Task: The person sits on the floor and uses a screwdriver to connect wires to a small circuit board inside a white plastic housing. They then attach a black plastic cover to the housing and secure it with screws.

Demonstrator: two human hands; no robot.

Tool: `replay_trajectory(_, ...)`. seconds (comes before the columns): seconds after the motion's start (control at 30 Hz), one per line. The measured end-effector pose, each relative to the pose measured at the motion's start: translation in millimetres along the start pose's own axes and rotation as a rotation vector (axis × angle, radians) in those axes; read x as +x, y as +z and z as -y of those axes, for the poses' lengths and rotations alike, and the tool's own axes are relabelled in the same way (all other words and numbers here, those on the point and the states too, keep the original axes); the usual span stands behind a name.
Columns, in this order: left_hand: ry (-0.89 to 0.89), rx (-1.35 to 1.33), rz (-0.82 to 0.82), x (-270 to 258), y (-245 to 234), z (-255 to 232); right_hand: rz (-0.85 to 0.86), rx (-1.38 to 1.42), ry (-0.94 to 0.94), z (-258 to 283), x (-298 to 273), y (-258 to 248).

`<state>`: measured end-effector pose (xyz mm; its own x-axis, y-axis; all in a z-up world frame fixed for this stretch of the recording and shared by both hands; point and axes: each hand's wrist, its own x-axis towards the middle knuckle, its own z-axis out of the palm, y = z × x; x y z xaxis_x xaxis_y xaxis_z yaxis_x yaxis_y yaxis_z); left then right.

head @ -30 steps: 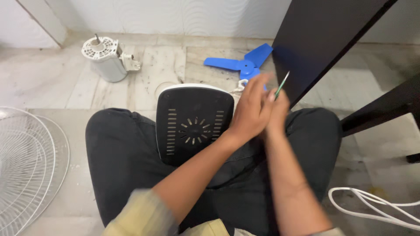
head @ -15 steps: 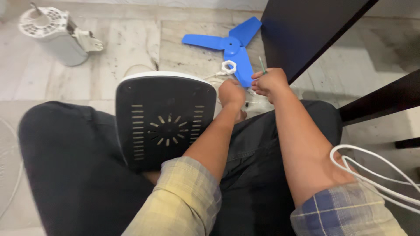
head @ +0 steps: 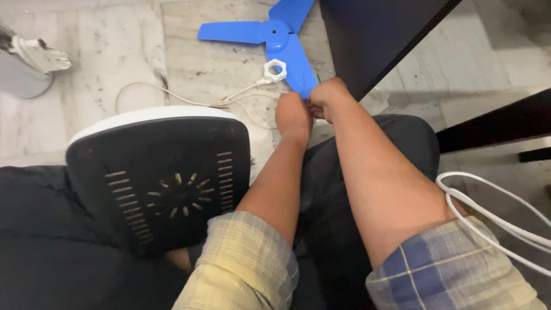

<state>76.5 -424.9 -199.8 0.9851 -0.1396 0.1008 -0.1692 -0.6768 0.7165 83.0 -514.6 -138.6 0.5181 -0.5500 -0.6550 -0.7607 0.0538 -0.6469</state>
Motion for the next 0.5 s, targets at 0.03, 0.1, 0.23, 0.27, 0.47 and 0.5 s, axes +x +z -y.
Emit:
replay_trajectory(0.03, 0.024, 0.012, 0.017, 2.2, 2.4, 1.5, -0.009, 0.001, -0.004, 0.1, 1.5, 0.6)
replay_trajectory(0.1, 0.070, 0.036, 0.049, 5.6, 6.1, 6.0, -0.018, 0.033, 0.018, 0.9, 5.9, 3.3)
replay_trajectory(0.23, 0.098, 0.005, 0.071, 6.3, 6.9, 9.0, -0.017, 0.015, -0.020, -1.8, 15.0, 2.8)
replay_trajectory(0.27, 0.078, -0.008, 0.067, 5.3, 5.5, 7.7, -0.031, 0.034, -0.041, -3.5, 17.3, 0.3)
replay_trajectory(0.47, 0.007, -0.162, -0.048, -8.5, -22.2, -16.2, -0.026, 0.098, -0.042, -5.9, 20.2, -8.2)
replay_trajectory(0.5, 0.003, -0.196, -0.070, -7.5, -30.8, -23.7, -0.029, 0.125, -0.049, -3.3, 16.9, -10.2)
